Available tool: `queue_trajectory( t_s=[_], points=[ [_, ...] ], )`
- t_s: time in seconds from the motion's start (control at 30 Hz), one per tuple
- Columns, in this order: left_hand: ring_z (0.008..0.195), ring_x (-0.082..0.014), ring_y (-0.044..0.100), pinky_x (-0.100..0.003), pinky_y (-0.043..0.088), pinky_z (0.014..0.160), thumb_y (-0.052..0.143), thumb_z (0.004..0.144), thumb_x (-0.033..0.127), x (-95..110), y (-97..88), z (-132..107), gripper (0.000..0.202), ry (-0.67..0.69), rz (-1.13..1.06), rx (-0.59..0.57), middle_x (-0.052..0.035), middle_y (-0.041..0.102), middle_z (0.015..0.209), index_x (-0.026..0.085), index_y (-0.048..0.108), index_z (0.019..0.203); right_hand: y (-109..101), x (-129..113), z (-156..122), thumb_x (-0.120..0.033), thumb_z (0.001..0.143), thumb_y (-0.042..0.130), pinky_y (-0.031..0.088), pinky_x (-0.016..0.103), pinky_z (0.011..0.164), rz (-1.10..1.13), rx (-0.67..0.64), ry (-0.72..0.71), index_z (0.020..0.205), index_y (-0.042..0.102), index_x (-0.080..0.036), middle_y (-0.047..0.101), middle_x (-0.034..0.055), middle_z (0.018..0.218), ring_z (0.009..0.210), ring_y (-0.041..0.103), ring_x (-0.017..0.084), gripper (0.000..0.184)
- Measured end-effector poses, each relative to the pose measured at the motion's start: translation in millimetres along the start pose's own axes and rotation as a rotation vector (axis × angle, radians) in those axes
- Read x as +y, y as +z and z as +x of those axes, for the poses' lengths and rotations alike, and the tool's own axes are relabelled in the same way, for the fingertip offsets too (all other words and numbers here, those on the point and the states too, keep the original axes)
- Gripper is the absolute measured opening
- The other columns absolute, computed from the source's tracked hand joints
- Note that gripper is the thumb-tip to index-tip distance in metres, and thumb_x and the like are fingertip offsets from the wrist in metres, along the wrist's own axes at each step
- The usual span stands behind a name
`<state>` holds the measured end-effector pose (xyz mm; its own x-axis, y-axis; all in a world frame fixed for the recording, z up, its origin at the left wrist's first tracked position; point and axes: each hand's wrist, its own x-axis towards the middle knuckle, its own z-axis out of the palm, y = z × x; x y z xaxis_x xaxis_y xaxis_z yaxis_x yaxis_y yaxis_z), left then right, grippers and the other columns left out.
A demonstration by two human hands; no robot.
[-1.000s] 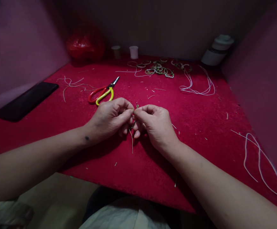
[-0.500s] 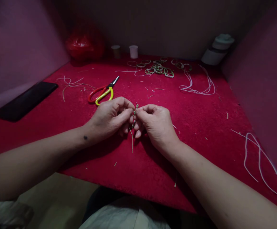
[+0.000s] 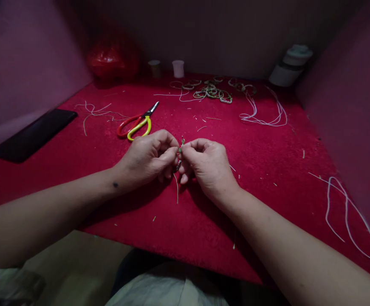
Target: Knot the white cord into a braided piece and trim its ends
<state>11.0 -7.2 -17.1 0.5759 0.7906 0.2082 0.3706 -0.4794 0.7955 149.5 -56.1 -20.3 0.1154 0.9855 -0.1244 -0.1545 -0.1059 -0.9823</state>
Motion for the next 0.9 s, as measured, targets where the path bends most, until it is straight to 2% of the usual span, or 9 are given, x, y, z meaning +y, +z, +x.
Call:
queue_trajectory(
  t_s=[0.2, 0.3, 0.47, 0.53, 0.73, 0.83, 0.9],
  points=[
    [0.045, -0.0059, 0.052, -0.017, 0.038, 0.043, 0.05, 0.081, 0.014, -0.7, -1.3, 1.6, 0.006, -0.012, -0.025, 0.02, 0.0019, 0.06, 0.06, 0.014, 0.055, 0.084, -3.2, 1.8, 0.6, -0.015, 0.076, 0.061, 0.042, 0.02, 0.033, 0.033, 0.01, -0.016, 0.066, 0.058, -0.016, 0.06, -0.0018, 0.05, 0.035, 0.053, 0.009, 0.01],
    [0.052, -0.0068, 0.05, -0.017, 0.038, 0.047, 0.055, 0.077, 0.014, -0.2, -2.8, 2.5, 0.004, -0.007, 0.022, 0.012, 0.0009, 0.059, 0.061, 0.013, 0.059, 0.079, -3.7, 2.8, 1.7, -0.017, 0.076, 0.061, 0.038, 0.019, 0.03, 0.029, 0.027, -0.039, 0.065, 0.058, -0.016, 0.056, -0.0031, 0.047, 0.033, 0.049, 0.008, 0.012],
    [0.055, -0.007, 0.05, -0.018, 0.039, 0.05, 0.053, 0.079, 0.014, 1.5, -4.4, 3.5, 0.011, -0.038, 0.0, -0.012, 0.0004, 0.059, 0.062, 0.012, 0.061, 0.072, -3.7, 2.5, 2.7, -0.016, 0.075, 0.062, 0.035, 0.018, 0.029, 0.03, 0.05, -0.05, 0.064, 0.058, -0.016, 0.055, -0.0035, 0.047, 0.032, 0.046, 0.007, 0.012],
    [0.05, -0.0063, 0.05, -0.017, 0.038, 0.047, 0.053, 0.08, 0.014, 4.9, -5.3, 4.1, 0.009, -0.104, -0.066, -0.036, 0.0019, 0.057, 0.058, 0.013, 0.06, 0.074, -3.6, 1.6, 2.5, -0.017, 0.076, 0.062, 0.034, 0.018, 0.029, 0.02, 0.056, -0.054, 0.065, 0.058, -0.016, 0.055, -0.0036, 0.047, 0.032, 0.045, 0.007, 0.012],
    [0.032, -0.0055, 0.045, -0.015, 0.03, 0.033, 0.056, 0.079, 0.007, 20.2, -13.2, 6.1, 0.011, -0.445, -0.41, -0.116, 0.0047, 0.054, 0.045, 0.012, 0.062, 0.088, -2.5, -0.4, 1.4, -0.019, 0.078, 0.062, 0.023, 0.017, 0.028, -0.054, 0.089, -0.1, 0.065, 0.058, -0.016, 0.049, -0.0055, 0.04, 0.029, 0.036, 0.005, 0.013],
    [0.027, -0.0054, 0.04, -0.016, 0.027, 0.028, 0.054, 0.081, 0.008, 19.3, -15.2, 6.4, 0.009, -0.491, -0.561, -0.216, 0.0027, 0.055, 0.043, 0.011, 0.063, 0.081, -1.2, -1.4, 1.0, -0.02, 0.076, 0.063, 0.023, 0.018, 0.028, -0.027, 0.09, -0.08, 0.065, 0.058, -0.016, 0.049, -0.0055, 0.041, 0.03, 0.034, 0.004, 0.013],
    [0.03, -0.0068, 0.046, -0.017, 0.033, 0.03, 0.053, 0.082, 0.009, 16.2, -14.5, 6.2, 0.012, -0.49, -0.627, -0.246, -0.0004, 0.059, 0.048, 0.01, 0.061, 0.073, -0.4, -1.9, 0.5, -0.02, 0.076, 0.064, 0.024, 0.017, 0.028, -0.008, 0.09, -0.064, 0.064, 0.058, -0.016, 0.05, -0.0051, 0.041, 0.03, 0.035, 0.004, 0.014]
  ],
)
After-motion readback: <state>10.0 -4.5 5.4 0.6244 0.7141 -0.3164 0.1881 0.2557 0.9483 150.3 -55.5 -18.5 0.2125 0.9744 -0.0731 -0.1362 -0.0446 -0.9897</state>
